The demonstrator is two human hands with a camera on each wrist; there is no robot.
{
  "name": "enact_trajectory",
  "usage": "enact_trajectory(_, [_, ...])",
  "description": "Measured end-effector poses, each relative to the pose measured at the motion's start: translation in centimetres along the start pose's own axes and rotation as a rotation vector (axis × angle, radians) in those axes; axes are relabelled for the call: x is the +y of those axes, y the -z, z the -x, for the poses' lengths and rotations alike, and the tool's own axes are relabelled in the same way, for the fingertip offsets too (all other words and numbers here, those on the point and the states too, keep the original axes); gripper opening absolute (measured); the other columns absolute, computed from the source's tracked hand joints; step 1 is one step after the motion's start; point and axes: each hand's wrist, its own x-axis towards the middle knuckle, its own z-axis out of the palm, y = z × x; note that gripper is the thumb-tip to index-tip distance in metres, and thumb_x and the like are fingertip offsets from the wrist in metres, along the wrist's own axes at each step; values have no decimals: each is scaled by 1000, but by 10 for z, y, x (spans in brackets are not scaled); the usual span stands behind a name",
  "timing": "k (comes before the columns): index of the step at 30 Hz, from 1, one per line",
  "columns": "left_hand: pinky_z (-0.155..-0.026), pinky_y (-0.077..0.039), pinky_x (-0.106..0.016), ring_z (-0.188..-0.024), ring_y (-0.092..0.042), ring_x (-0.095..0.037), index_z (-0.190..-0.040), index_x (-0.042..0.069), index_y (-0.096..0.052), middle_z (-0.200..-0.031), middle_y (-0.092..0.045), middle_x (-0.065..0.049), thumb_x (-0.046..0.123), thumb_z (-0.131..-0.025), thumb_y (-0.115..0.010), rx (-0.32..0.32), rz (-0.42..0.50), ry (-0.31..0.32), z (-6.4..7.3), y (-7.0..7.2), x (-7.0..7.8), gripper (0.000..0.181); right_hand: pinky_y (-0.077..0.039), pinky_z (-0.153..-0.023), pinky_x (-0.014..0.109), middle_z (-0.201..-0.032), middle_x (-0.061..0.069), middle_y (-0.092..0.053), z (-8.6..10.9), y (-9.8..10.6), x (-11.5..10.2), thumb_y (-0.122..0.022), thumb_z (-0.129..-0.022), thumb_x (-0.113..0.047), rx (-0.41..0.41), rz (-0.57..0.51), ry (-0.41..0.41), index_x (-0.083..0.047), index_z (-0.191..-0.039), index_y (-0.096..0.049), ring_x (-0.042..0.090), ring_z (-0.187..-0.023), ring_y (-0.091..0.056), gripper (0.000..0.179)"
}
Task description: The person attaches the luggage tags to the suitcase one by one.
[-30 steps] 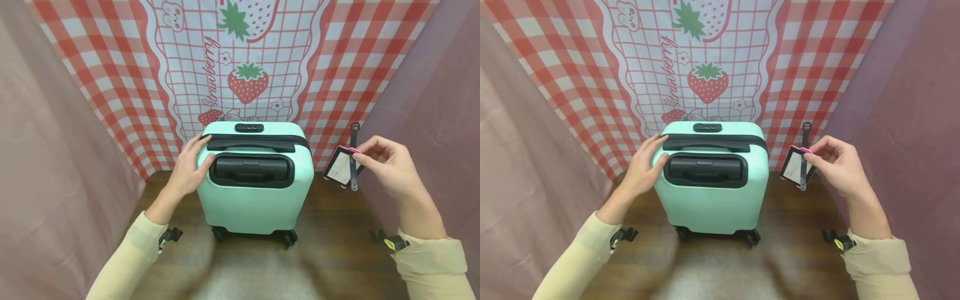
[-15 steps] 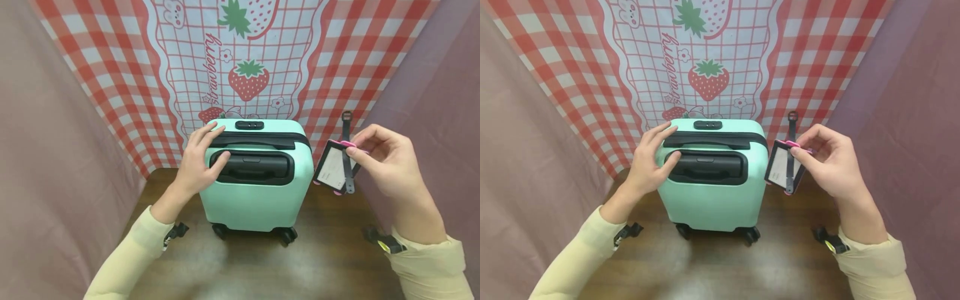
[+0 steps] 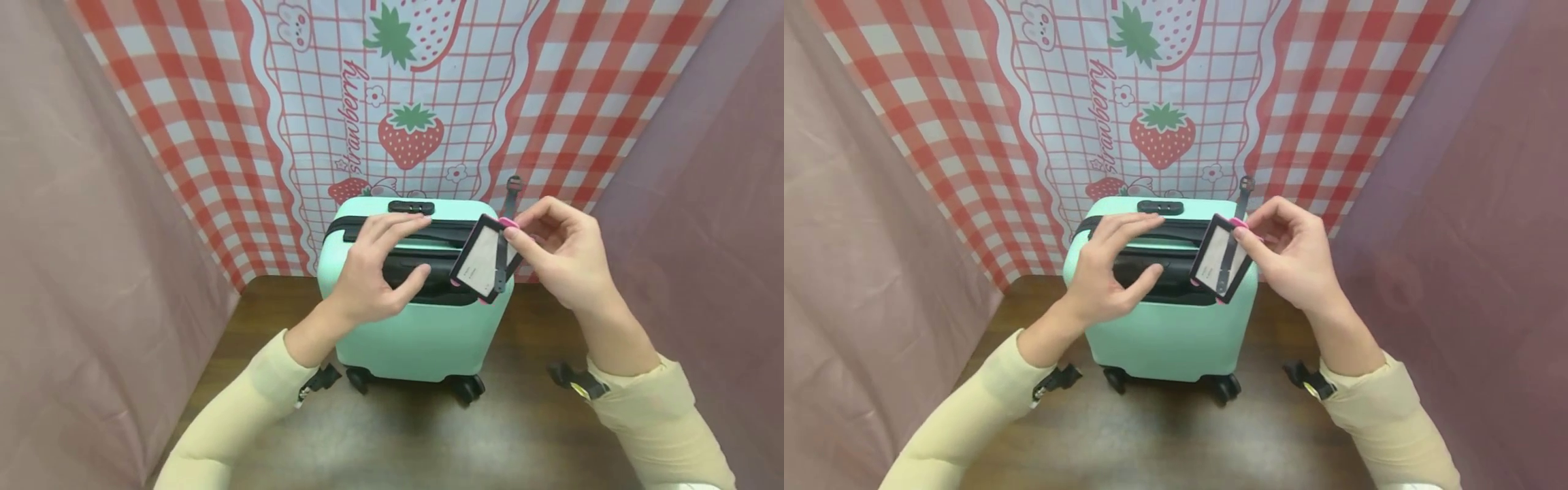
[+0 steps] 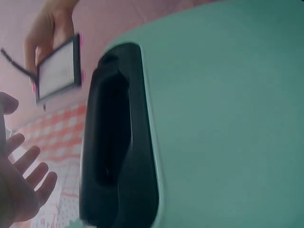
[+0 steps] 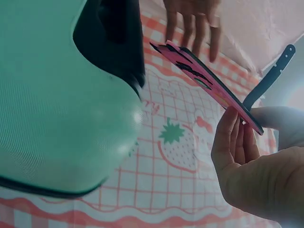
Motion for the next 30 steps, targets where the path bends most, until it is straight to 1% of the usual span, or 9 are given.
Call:
enact_trajectory(3, [-114,-48,-43,-129,-57,-30,-140,6,-66,-136,-68,-14,20,-89,-78,-20,15,-24,-3,-8,7,54,-57,-73,15,-87,-1,-69,-2,-8,3,-74,-93,7,17,-19,11,2,-93,-70,8,-78,-66,7])
enact_trajectory(7, [-106,-50,-37,-117,-59,-25,-135,7,-69,-124,-73,-10,28,-83,-88,-26,-10,-63,-10,-18,16,59,-58,-72,16,-88,0,-69,-3,-15,6,-74,-93,7,30,-34,19,5,-94,-70,8,-79,-69,5])
enact_trajectory(10, [-96,-52,-32,-103,-62,-19,-129,8,-73,-110,-76,-6,32,-78,-94,-5,-29,-85,-15,-26,22,60,-58,-72,16,-88,0,-69,-1,-17,7,-73,-94,6,27,-9,21,4,-94,-69,9,-79,-69,5])
enact_trajectory(14, [-84,-54,-24,-90,-68,-14,-118,7,-78,-95,-78,-4,23,-79,-95,36,-8,-82,-18,-34,27,46,-59,-76,18,-89,1,-68,1,-21,7,-73,-94,8,17,-17,26,2,-93,-69,12,-81,-70,7])
enact_trajectory(17, [-80,-57,-18,-86,-73,-13,-113,5,-79,-93,-80,-6,15,-82,-92,61,21,-74,-20,-36,30,35,-60,-80,19,-89,3,-69,2,-24,7,-72,-93,10,5,-58,34,7,-92,-67,13,-81,-70,6])
enact_trajectory(20, [-83,-59,-16,-83,-75,-13,-110,4,-79,-95,-81,-7,14,-81,-93,75,46,-79,-22,-37,32,34,-60,-79,18,-89,3,-69,3,-27,7,-71,-93,12,-6,-79,52,14,-93,-63,13,-81,-70,8])
enact_trajectory(25, [-82,-58,-13,-80,-76,-11,-102,4,-82,-90,-82,-6,14,-82,-93,105,24,-88,-27,-38,35,25,-59,-72,18,-89,3,-69,6,-30,8,-70,-92,15,-22,-88,102,16,-92,-62,14,-81,-69,8])
enact_trajectory(27, [-79,-58,-14,-79,-77,-10,-100,4,-83,-90,-83,-6,12,-84,-90,125,19,-71,-28,-37,35,20,-58,-71,17,-89,3,-69,7,-31,8,-70,-92,15,-22,-84,115,16,-92,-62,13,-81,-69,8])
enact_trajectory(30, [-75,-59,-16,-78,-78,-11,-101,2,-84,-93,-84,-9,9,-86,-86,156,49,-29,-30,-36,34,17,-57,-69,16,-87,2,-67,6,-32,10,-71,-92,14,-12,-53,117,14,-91,-63,11,-79,-68,8])
